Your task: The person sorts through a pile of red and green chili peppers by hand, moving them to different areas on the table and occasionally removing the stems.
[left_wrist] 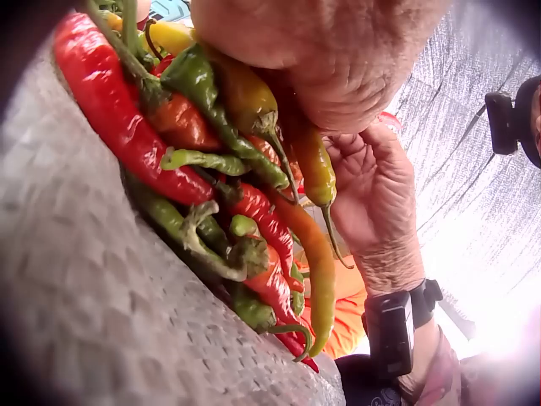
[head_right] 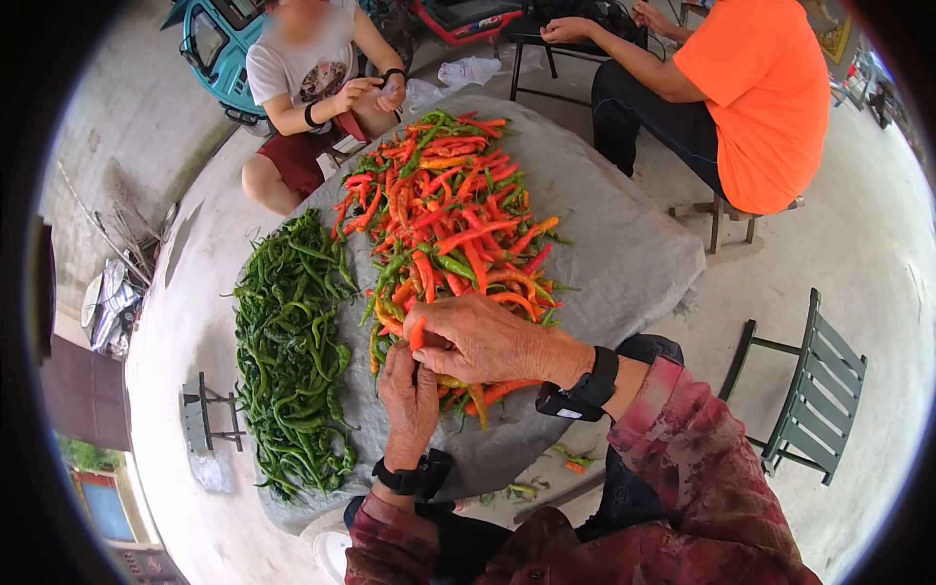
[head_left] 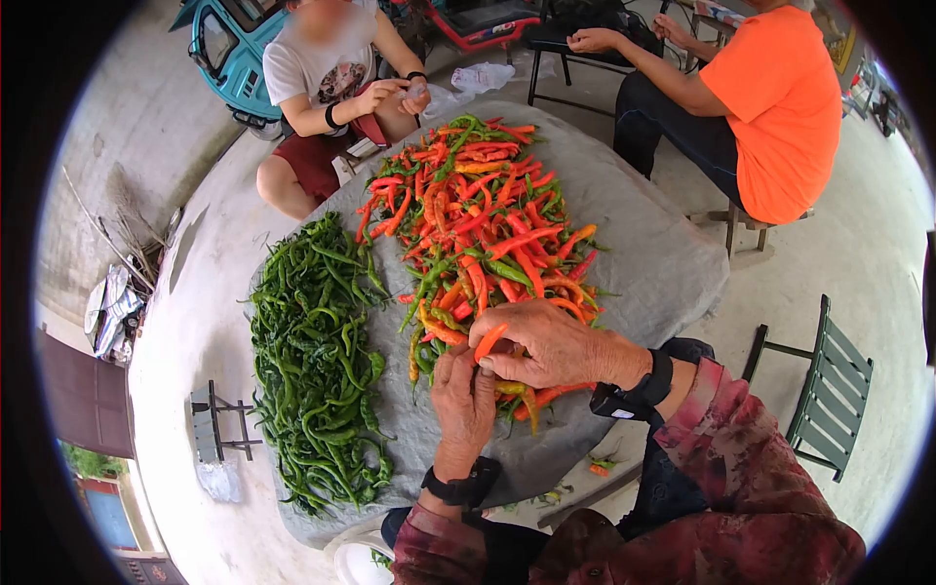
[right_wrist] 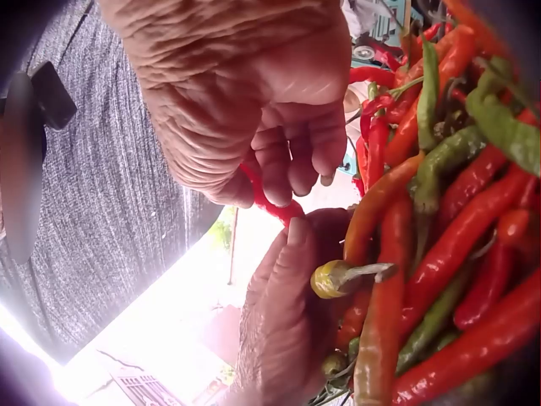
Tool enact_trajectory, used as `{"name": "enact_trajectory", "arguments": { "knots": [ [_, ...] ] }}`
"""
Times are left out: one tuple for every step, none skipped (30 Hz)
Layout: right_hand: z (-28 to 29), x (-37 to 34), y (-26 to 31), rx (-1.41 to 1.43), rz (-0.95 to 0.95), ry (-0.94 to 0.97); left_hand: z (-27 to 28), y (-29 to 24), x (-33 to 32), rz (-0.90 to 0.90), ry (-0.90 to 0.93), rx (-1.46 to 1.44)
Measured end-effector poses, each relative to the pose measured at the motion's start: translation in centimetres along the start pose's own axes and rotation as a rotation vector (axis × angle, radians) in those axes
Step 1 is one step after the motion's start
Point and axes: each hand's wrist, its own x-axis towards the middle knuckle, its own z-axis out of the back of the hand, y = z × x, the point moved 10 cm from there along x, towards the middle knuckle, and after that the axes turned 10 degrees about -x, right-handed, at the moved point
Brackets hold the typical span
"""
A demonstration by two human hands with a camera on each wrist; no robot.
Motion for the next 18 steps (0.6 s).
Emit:
{"name": "enact_trajectory", "arguments": {
  "knots": [
    [0.00,0.06,0.07,-0.014,0.002,-0.001,0.05,0.06,-0.07,0.003,-0.001,0.002],
    [-0.14,0.08,0.05,-0.013,0.003,0.000,0.00,0.11,-0.11,0.003,0.008,0.000],
    [-0.19,0.05,-0.06,0.007,-0.003,-0.007,-0.10,0.12,-0.10,0.001,0.017,-0.003],
    [-0.17,0.01,-0.16,0.025,-0.010,-0.014,-0.10,0.10,-0.06,0.002,0.018,-0.004],
    [-0.15,-0.01,-0.20,0.024,-0.013,-0.013,-0.11,0.08,-0.04,0.005,0.018,0.010],
    [-0.07,-0.02,-0.07,-0.009,0.001,-0.017,-0.13,0.09,-0.06,0.010,0.019,0.024],
    [-0.05,-0.05,0.07,-0.041,0.016,-0.021,-0.18,0.11,-0.10,0.014,0.020,0.022],
    [-0.10,-0.07,0.03,-0.038,0.015,-0.019,-0.20,0.19,-0.11,0.022,0.025,0.018],
    [-0.15,-0.05,0.08,-0.033,0.021,-0.019,-0.18,0.28,-0.13,0.028,0.030,0.014],
    [-0.15,-0.02,0.14,-0.030,0.029,-0.020,-0.16,0.43,-0.21,0.029,0.030,0.015],
    [-0.26,-0.03,0.08,-0.031,0.029,-0.020,-0.20,0.49,-0.28,0.010,0.028,0.025],
    [-0.28,-0.07,0.01,-0.036,0.033,-0.036,-0.23,0.40,-0.28,-0.010,0.026,0.033],
    [-0.19,-0.09,0.01,-0.042,0.035,-0.052,-0.22,0.32,-0.20,-0.010,0.026,0.031],
    [-0.11,-0.10,0.02,-0.043,0.033,-0.051,-0.22,0.15,-0.10,-0.007,0.032,0.036],
    [-0.15,-0.05,0.10,-0.052,0.029,-0.028,-0.26,0.11,-0.11,-0.002,0.039,0.043],
    [-0.30,-0.02,0.13,-0.062,0.026,-0.005,-0.27,0.19,-0.19,-0.001,0.039,0.041],
    [-0.41,-0.05,0.10,-0.063,0.027,-0.004,-0.27,0.34,-0.25,0.002,0.038,0.037],
    [-0.43,-0.09,0.05,-0.054,0.030,-0.020,-0.25,0.41,-0.25,0.003,0.036,0.032]
  ]
}}
